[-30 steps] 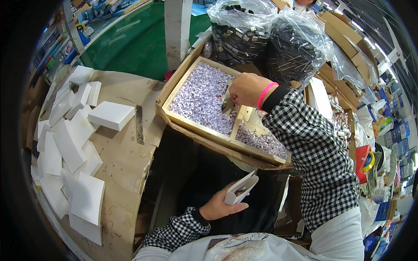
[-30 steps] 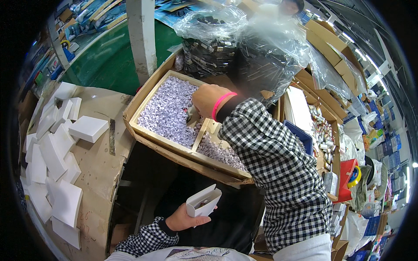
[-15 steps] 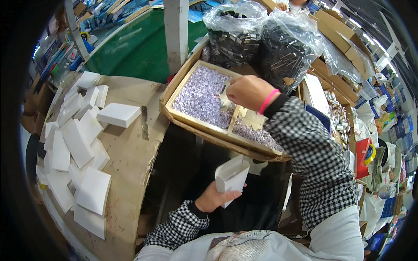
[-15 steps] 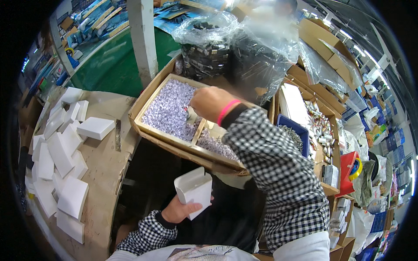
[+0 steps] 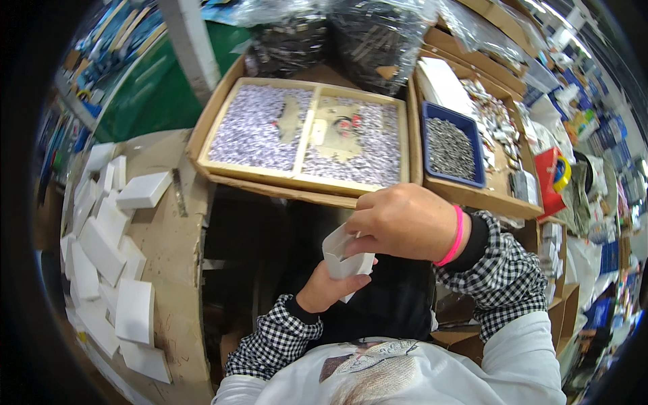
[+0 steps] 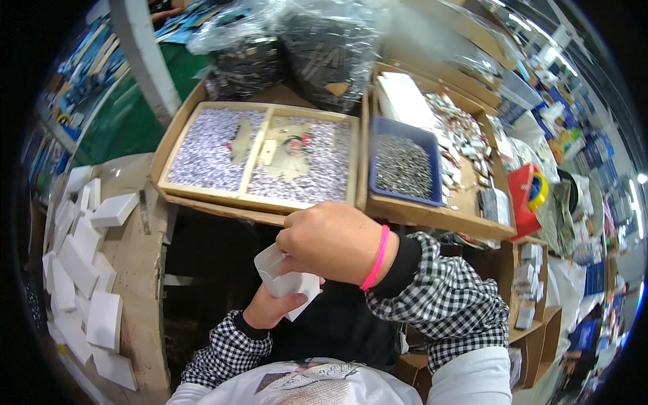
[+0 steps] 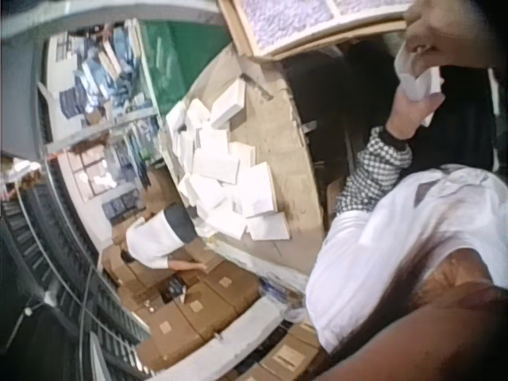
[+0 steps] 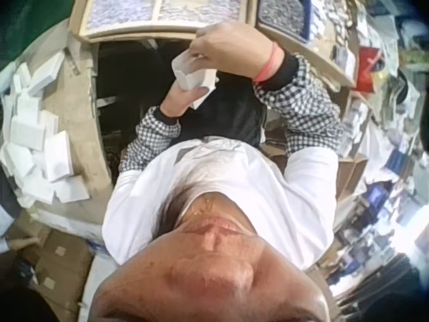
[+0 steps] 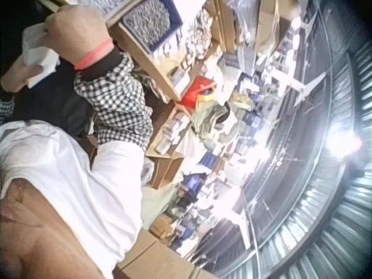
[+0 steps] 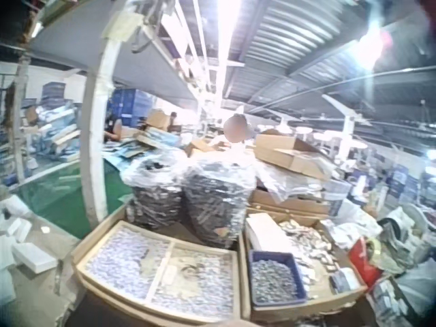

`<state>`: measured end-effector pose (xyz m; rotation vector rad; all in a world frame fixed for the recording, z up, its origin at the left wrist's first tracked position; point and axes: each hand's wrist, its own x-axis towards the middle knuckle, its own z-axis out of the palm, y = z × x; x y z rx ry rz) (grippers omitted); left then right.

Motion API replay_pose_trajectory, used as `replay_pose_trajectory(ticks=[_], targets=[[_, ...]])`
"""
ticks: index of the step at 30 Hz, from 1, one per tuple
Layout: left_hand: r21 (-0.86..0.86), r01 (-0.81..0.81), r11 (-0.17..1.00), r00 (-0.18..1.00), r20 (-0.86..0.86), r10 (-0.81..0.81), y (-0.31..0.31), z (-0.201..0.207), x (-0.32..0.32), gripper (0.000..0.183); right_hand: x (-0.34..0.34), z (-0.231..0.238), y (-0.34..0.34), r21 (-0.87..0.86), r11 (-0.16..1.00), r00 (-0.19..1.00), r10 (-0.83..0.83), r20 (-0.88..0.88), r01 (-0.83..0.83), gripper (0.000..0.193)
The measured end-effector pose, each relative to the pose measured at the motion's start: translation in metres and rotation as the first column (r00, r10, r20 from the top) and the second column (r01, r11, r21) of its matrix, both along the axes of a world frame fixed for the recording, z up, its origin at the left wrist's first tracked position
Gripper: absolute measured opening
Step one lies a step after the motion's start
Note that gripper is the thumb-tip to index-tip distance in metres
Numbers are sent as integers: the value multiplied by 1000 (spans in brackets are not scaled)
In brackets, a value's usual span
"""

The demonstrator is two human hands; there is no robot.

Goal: The person repeatedly picks up small white boxes, inserts small metal components and a black item, then closes and seals each box with tape. The process is repeated continuously at a workbench in a factory setting.

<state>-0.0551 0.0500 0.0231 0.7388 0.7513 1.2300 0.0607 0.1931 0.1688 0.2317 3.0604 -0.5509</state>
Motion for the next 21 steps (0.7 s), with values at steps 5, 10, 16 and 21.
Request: replay_pose_trajectory(ticks=[5, 10, 16, 21], targets=[[22, -11, 1000, 995, 97, 9, 7, 4, 23, 54, 34, -16, -16, 105, 987, 967, -98, -235, 125, 9], [26, 131, 991, 988, 83, -133, 13, -1, 32, 65, 72, -12, -1, 68, 957, 902, -242, -359, 283, 9], [-50, 116, 992, 985, 132, -109, 10, -10, 37, 70, 101, -7, 91, 210, 738, 761, -577, -295, 641, 14], [-63, 123, 990, 987, 110, -115, 9, -10, 36, 69, 91, -34, 118, 330, 772, 839, -508, -194, 543, 17]])
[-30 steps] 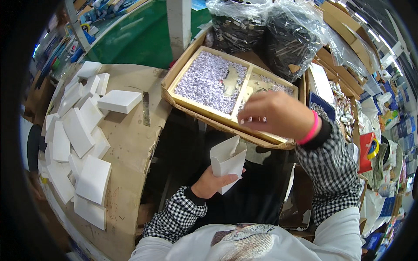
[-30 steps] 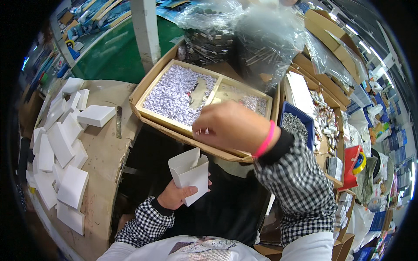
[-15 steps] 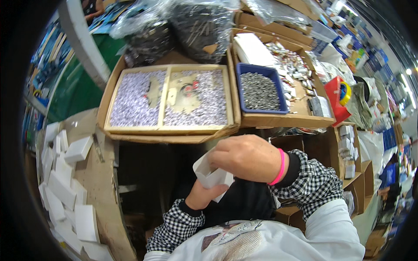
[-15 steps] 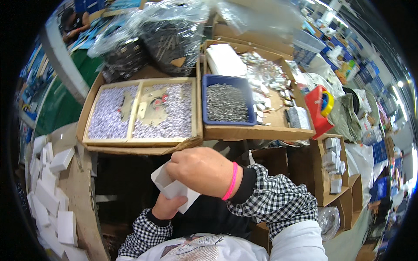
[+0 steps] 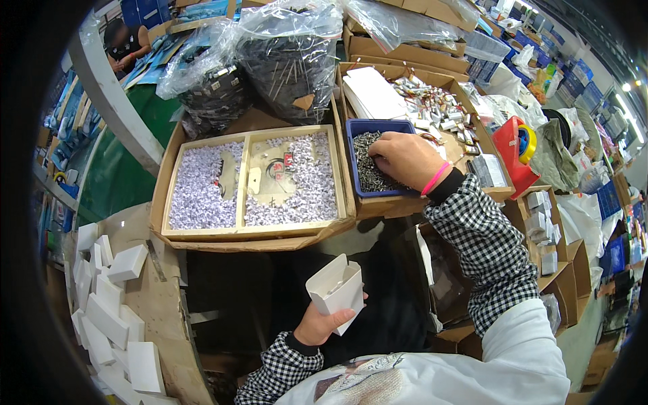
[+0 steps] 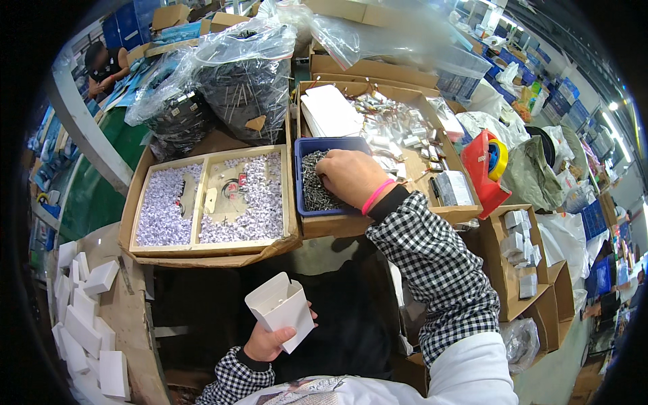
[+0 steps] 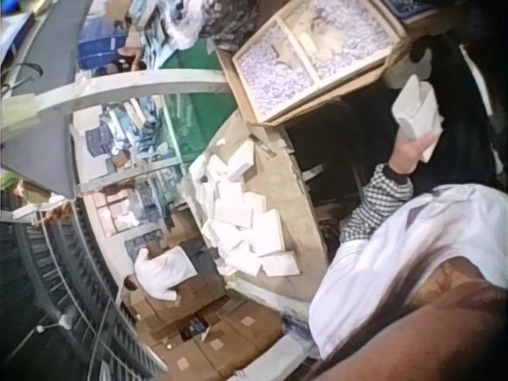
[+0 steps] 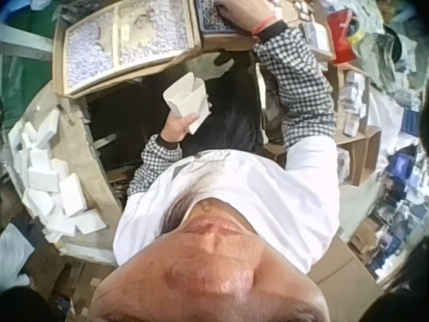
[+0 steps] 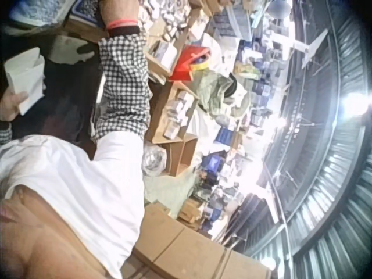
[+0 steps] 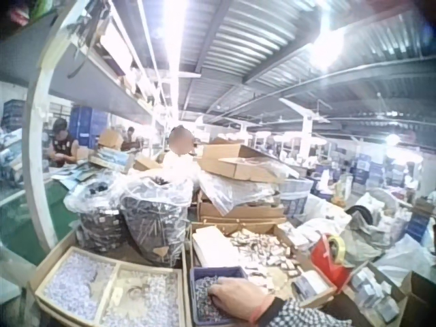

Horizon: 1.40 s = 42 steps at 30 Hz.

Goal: The person repeatedly picks up small white boxes, inserts small metal components and a black item, then closes and seals each box with tape. The process is repeated continuously at a workbench in a factory setting.

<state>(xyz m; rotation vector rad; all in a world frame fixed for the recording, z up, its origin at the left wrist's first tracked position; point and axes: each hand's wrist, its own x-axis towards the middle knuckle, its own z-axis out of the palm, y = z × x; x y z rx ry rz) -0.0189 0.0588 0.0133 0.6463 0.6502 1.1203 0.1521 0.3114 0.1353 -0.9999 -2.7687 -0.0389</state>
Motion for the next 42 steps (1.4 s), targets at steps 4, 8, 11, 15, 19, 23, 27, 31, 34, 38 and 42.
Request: replay_pose_trajectory(ticks=[4, 8, 11, 15, 19, 23, 27, 31, 34, 38, 42], targets=[[-12, -33, 999, 999, -14, 33, -1, 0, -5, 70, 6, 0, 2, 27, 1000, 995, 14, -103, -11, 12], [-11, -52, 999, 999, -18, 52, 1, -1, -9, 71, 15, 13, -10, 86, 996, 996, -32, -84, 39, 12], [19, -30, 999, 999, -25, 30, 4, -1, -10, 71, 7, 26, -22, 97, 993, 993, -56, -102, 65, 12], [8, -11, 1000, 997, -72, 11, 5, 1, -10, 70, -4, 37, -66, -264, 930, 911, 142, -387, -257, 12], [16, 19, 1000, 995, -102, -18, 4, 4, -7, 69, -26, 28, -107, -384, 813, 875, 288, -388, -438, 10], [63, 16, 998, 996, -85, -10, 1, 2, -5, 70, -31, 15, -126, -370, 834, 894, 285, -347, -410, 10], [-37, 38, 999, 999, -14, -39, -7, -4, -9, 77, -9, -4, -139, -410, 857, 851, 61, -522, -313, 13], [30, -131, 991, 989, -58, 132, -15, -11, -4, 55, 12, -49, -169, -574, 782, 720, -251, -647, -242, 24], [46, -340, 939, 932, -118, 343, -20, -14, 13, 59, 15, -87, -204, -807, 486, 432, -682, -590, -335, 30], [178, -416, 892, 864, -228, 448, -27, -21, 28, 62, 13, -118, -231, -766, 490, 119, -806, -580, -416, 29], [229, -353, 907, 829, -373, 416, -39, -27, 27, 54, 23, -127, -242, -822, 454, 204, -818, -537, -344, 23]])
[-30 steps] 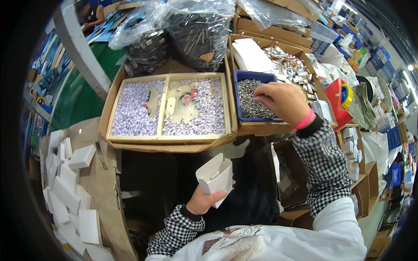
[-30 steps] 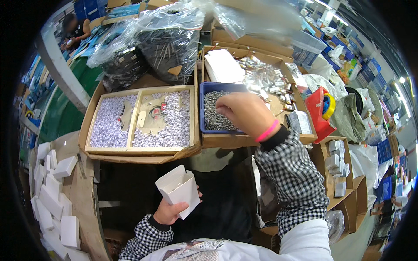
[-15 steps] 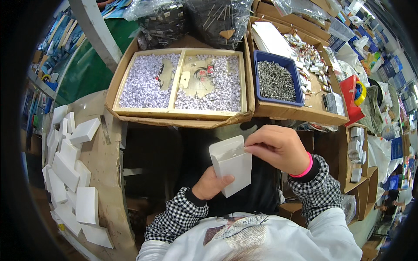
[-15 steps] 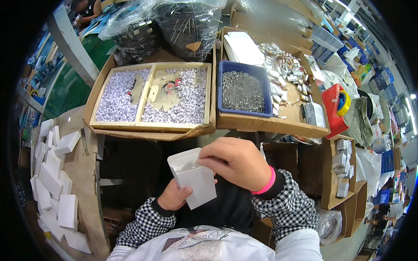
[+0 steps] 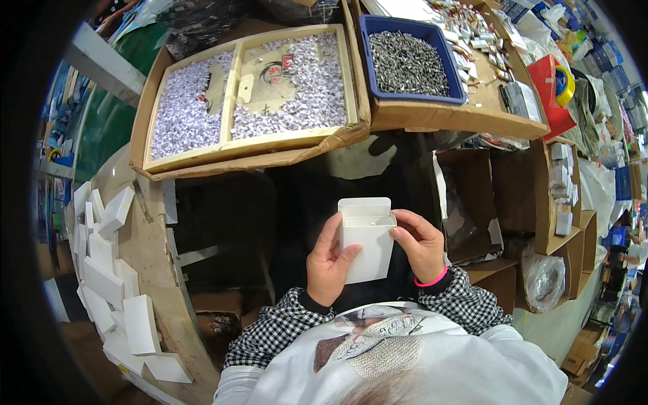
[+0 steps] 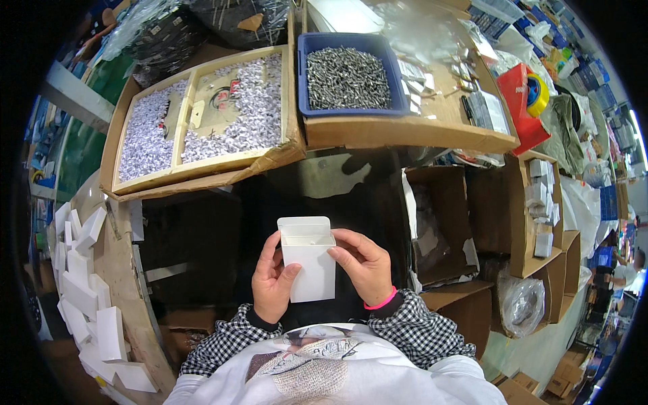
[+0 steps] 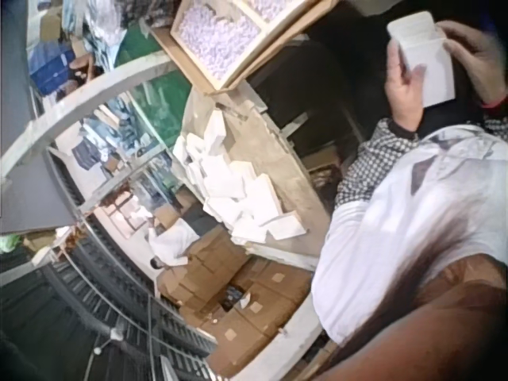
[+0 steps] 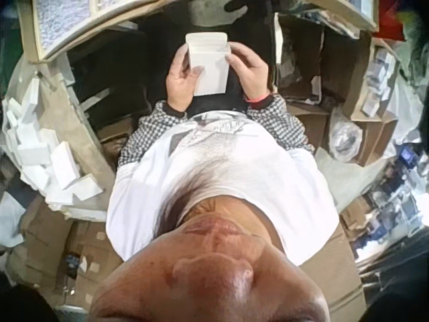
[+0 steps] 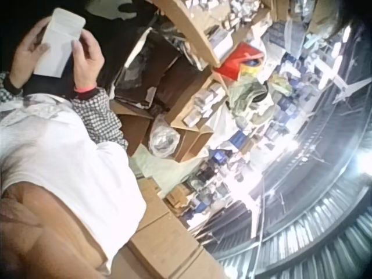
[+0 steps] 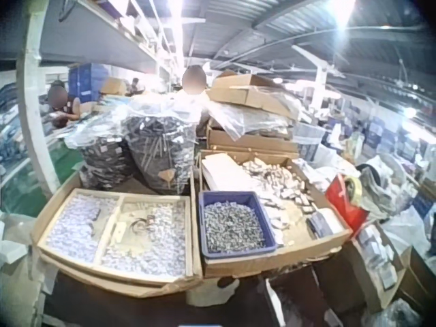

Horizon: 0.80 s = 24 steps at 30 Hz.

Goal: The person repeatedly picks up small white boxes, inserts small metal components and a black item, then closes and seals each box with tape. The process is repeated continuously at a workbench in a factory setting.

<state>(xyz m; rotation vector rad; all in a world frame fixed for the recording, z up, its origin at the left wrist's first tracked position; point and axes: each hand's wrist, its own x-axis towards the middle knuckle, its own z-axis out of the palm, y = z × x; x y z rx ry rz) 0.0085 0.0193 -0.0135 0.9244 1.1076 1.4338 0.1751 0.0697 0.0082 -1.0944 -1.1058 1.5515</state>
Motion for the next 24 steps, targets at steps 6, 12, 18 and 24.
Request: replay_pose_trajectory(ticks=[6, 12, 18, 24], targets=[[-11, 119, 993, 991, -58, -120, -18, 3, -8, 32, 20, -10, -3, 38, 968, 968, 245, 59, -247, 15], [-127, 202, 971, 964, 200, -175, -11, 8, -17, 14, 19, 1, 0, -163, 951, 962, 245, -123, -263, 12], [-166, 252, 953, 909, 379, -174, -4, 8, -21, 13, 12, 7, 1, -159, 944, 956, 292, -5, -289, 27], [-239, 255, 937, 938, 297, -179, -1, 14, -23, 36, 15, -1, 1, -1, 941, 926, 333, 181, -338, 18]])
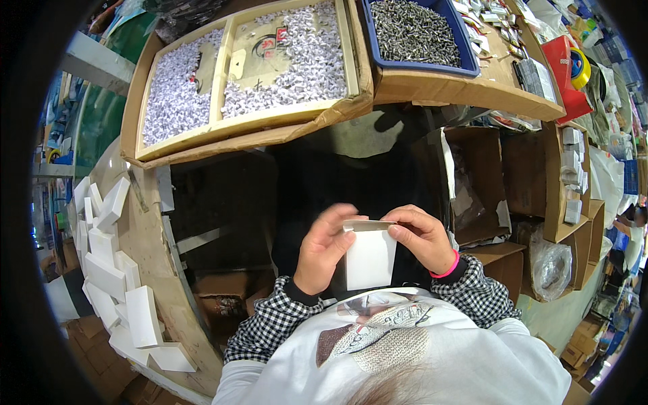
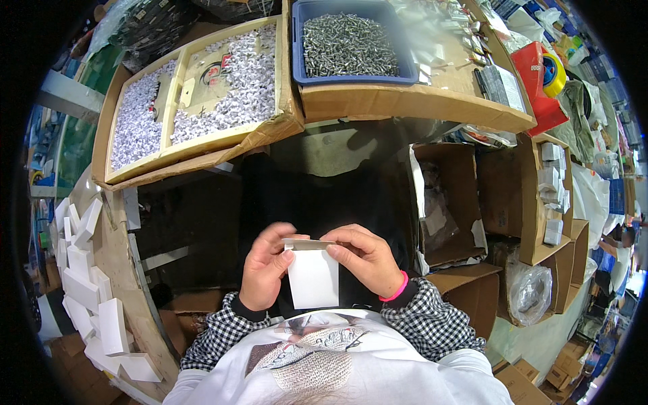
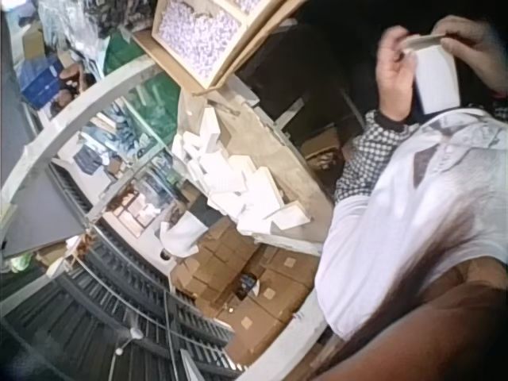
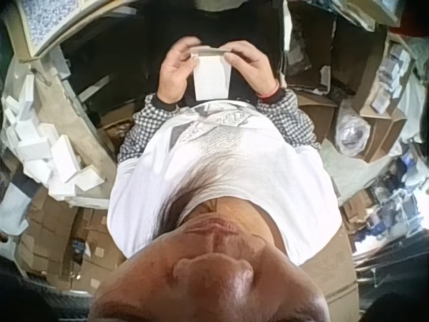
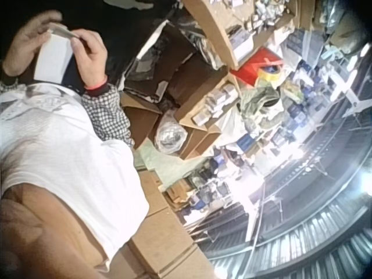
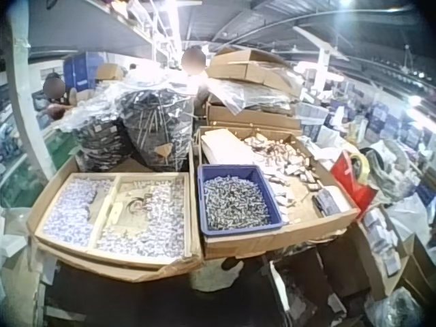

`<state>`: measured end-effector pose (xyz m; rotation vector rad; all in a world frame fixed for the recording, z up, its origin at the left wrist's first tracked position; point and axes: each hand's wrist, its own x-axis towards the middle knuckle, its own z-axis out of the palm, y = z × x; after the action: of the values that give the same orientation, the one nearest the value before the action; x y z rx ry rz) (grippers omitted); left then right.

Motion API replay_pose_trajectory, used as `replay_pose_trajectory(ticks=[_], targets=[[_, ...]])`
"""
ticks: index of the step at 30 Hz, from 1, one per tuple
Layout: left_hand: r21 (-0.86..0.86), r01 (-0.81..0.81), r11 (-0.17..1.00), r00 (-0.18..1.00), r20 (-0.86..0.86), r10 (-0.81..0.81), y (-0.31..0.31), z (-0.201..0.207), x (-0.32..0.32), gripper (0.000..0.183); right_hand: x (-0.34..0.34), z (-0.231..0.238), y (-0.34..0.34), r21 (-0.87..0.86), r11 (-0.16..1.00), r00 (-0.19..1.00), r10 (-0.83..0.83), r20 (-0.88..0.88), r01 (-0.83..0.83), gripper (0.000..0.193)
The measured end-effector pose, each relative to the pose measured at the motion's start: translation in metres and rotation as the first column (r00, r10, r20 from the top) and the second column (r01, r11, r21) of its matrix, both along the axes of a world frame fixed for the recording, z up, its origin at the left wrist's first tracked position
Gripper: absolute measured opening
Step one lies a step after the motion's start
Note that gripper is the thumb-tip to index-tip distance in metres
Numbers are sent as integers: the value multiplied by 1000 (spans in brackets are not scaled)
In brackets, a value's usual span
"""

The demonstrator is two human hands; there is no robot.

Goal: The person repeatedly picks up small white boxes, inserts small metal components and a black item, then closes and seals each box with tape. The process is repeated continuously at a workbench in a factory setting.

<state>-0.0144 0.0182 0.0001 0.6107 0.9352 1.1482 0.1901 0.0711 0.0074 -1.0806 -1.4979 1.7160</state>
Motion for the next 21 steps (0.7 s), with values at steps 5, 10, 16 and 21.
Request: replay_pose_trajectory(ticks=[5, 10, 16, 21], targets=[[149, 66, 987, 995, -79, -55, 0, 1, -1, 17, 8, 11, 7, 238, 964, 993, 110, 35, -115, 16], [176, 116, 977, 992, -74, -105, 0, 2, 3, 16, 6, 28, 22, 332, 916, 973, 195, 124, -225, 15], [129, 77, 989, 996, 33, -82, 2, 7, 11, 33, 0, 44, 28, 470, 812, 915, 180, 362, -346, 21], [100, 191, 976, 943, -296, -154, -2, 7, 19, 47, -1, 45, 26, 529, 787, 924, 134, 357, -318, 21]])
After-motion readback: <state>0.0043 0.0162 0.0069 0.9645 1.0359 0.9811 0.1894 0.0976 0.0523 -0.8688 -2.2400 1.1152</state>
